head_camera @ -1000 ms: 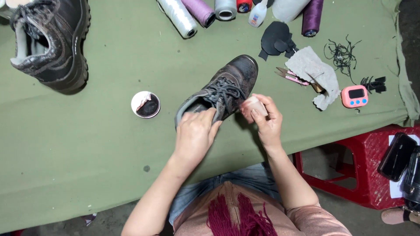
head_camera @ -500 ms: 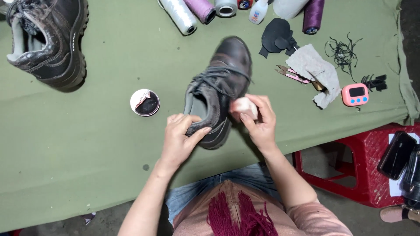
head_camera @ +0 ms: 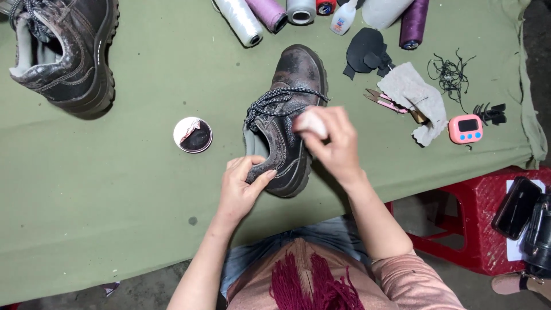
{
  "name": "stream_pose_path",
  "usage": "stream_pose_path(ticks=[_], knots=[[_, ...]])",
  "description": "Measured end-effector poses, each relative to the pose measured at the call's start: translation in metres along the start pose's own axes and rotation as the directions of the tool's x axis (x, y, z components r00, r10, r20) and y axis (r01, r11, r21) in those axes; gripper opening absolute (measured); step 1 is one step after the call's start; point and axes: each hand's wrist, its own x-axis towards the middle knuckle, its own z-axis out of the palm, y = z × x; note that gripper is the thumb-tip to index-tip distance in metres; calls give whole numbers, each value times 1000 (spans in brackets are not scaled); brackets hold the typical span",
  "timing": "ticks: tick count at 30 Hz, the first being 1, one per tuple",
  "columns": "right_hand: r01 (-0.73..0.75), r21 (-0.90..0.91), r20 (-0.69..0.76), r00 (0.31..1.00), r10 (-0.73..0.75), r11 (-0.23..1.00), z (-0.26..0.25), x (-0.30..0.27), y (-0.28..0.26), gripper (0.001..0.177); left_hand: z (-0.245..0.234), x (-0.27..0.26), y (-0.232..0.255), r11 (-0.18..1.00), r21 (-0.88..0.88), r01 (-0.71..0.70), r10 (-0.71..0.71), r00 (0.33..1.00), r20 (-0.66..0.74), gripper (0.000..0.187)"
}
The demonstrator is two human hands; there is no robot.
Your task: The person cleans a dark brown leather shoe using a white sponge and a dark liquid from a small container. They repeatedly dip the sponge into the liquid and scrub the shoe's upper, toe, and sides. The person rotates the shoe to access different areas and finishes by placing the cleaned shoe next to its pair on the table.
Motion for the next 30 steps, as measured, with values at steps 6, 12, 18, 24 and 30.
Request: stream_pose_path(ticks=[6, 12, 18, 24, 30], knots=[[-18, 59, 10, 1000, 18, 998, 9, 13, -16, 48, -2, 0, 1, 1000, 15, -8, 8, 1000, 30, 19], [-21, 62, 213, 977, 8, 998, -10, 26, -20, 23, -1, 0, -1, 997, 56, -52, 50, 998, 43, 19], [91, 20, 304, 948, -93, 996, -12, 16, -18, 15, 1, 0, 1, 996, 69, -64, 61, 997, 46, 19], [33, 29, 181, 983, -37, 999, 6, 8, 3, 34, -1, -2, -4, 996, 79, -51, 47, 998, 46, 19], [64, 72, 191, 979, -76, 995, -13, 17, -15, 35, -1, -4, -10, 998, 59, -32, 30, 999, 41, 19]])
